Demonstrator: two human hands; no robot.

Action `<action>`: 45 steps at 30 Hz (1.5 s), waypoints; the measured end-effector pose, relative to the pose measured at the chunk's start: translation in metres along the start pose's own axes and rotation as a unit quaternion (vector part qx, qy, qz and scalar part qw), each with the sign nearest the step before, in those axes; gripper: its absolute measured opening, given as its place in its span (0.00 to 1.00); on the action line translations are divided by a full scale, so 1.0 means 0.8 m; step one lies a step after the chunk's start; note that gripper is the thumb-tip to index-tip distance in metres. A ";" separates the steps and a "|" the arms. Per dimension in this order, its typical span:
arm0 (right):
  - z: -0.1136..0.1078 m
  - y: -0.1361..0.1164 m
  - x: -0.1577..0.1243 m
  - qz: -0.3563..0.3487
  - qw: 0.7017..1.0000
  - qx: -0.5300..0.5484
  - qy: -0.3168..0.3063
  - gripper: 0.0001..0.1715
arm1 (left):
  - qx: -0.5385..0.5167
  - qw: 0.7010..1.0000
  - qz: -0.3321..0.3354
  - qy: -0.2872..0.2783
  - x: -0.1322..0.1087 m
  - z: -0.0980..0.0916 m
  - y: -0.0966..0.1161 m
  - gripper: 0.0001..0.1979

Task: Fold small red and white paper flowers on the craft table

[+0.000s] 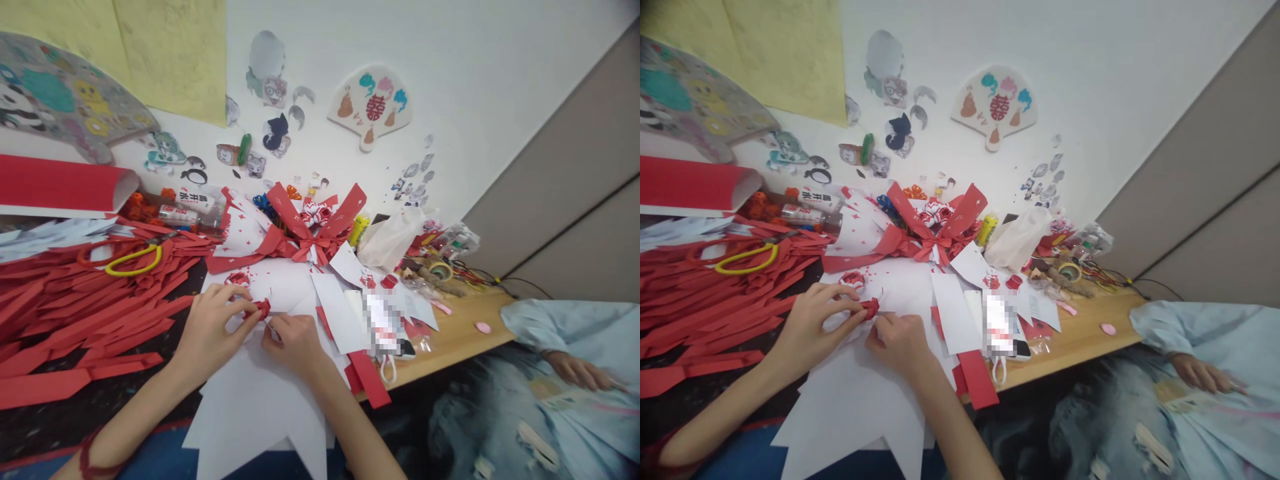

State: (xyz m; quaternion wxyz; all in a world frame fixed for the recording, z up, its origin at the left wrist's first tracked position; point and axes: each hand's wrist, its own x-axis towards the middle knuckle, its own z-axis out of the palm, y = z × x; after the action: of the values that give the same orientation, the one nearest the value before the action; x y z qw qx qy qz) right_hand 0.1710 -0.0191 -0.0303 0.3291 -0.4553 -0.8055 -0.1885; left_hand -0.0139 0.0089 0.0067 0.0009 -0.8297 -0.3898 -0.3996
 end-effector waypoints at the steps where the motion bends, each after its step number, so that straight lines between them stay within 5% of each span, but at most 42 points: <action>1: 0.000 0.000 0.000 -0.001 1.000 -0.002 -0.003 0.06 | 0.005 1.000 0.000 -0.002 0.000 0.000 0.000 0.06; 11: -0.003 -0.002 0.001 -0.004 0.999 0.018 0.038 0.09 | 0.019 0.999 0.003 -0.040 0.000 -0.007 0.007 0.04; 22: -0.003 -0.002 0.001 0.017 0.999 0.039 0.029 0.05 | -0.019 0.999 -0.014 -0.041 -0.001 -0.009 0.007 0.03; 45: -0.004 -0.002 0.004 -0.019 0.996 0.089 -0.012 0.12 | -0.017 0.997 -0.017 -0.069 0.000 -0.009 0.006 0.06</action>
State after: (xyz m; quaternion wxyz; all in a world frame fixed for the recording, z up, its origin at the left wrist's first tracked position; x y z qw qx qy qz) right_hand 0.1694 -0.0201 -0.0261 0.3552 -0.4115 -0.8312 -0.1170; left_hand -0.0155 0.0033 0.0134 -0.0466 -0.8484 -0.3963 -0.3478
